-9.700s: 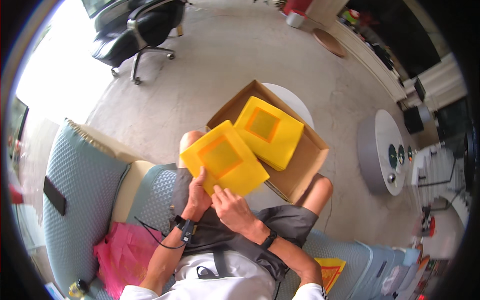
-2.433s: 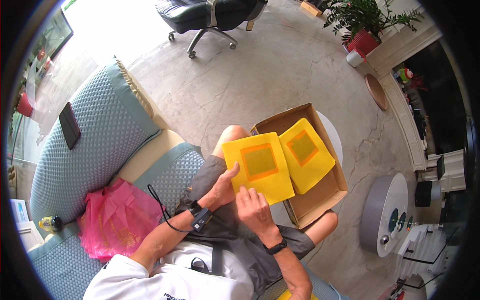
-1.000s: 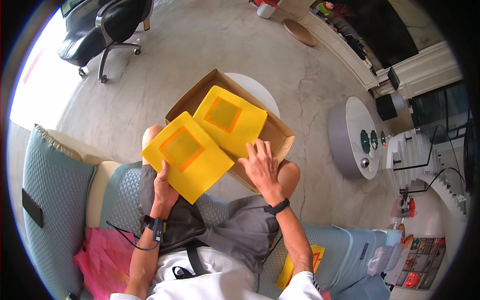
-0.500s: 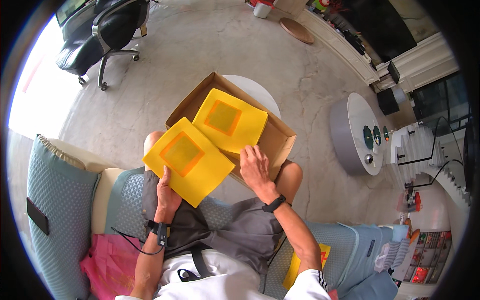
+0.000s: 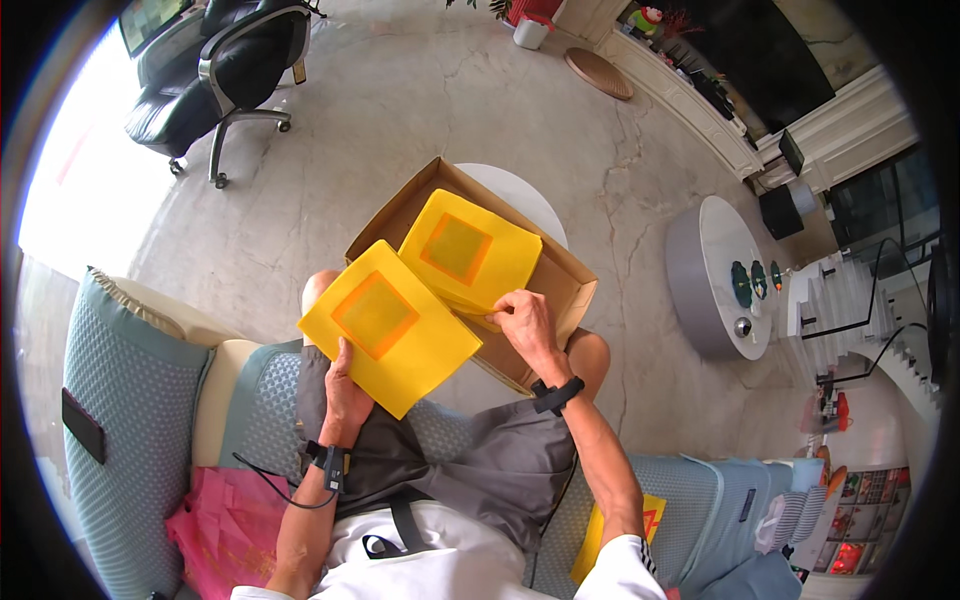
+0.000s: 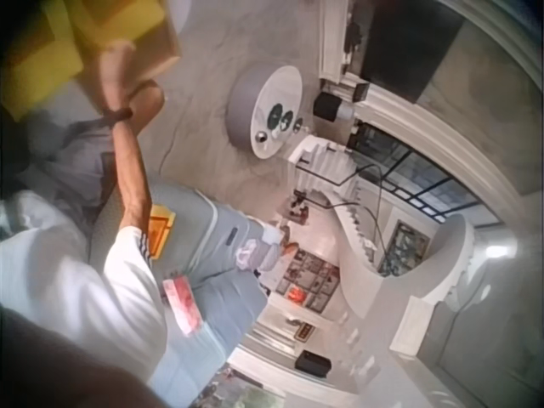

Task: The person is sorting through stacks of yellow joss paper from a cardboard box while sitting on a sofa.

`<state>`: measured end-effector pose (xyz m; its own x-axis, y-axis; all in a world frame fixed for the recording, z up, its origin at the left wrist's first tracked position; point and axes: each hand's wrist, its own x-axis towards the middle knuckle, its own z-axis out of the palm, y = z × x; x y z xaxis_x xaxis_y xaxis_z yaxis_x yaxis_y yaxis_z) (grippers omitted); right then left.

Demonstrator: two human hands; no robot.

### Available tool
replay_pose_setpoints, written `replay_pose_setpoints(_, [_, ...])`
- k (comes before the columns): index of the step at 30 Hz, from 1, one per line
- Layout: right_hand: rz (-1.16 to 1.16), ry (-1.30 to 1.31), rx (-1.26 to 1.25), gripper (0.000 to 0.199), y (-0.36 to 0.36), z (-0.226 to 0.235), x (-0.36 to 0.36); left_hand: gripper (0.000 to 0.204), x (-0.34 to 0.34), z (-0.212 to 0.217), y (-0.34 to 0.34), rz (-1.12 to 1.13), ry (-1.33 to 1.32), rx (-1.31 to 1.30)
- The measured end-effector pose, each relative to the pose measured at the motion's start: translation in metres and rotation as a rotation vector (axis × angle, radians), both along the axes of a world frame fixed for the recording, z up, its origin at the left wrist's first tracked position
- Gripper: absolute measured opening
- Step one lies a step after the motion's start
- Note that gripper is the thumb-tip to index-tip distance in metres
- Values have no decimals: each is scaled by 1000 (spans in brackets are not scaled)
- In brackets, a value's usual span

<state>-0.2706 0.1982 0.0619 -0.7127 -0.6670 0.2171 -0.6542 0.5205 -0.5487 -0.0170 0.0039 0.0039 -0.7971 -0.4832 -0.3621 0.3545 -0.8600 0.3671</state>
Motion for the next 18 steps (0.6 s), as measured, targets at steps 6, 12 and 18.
replay_pose_setpoints(6, [-71, -365, 14, 22, 0, 8, -10, 48, 3, -3, -2, 3, 11, 13])
replay_pose_setpoints(12, [-99, -481, -78, 21, 6, 0, -22, 47, 0, -3, -1, 3, 31, 19])
replay_pose_setpoints(18, [-94, -507, -140, 22, 3, 1, -20, 48, 2, -5, -2, 4, 17, 11])
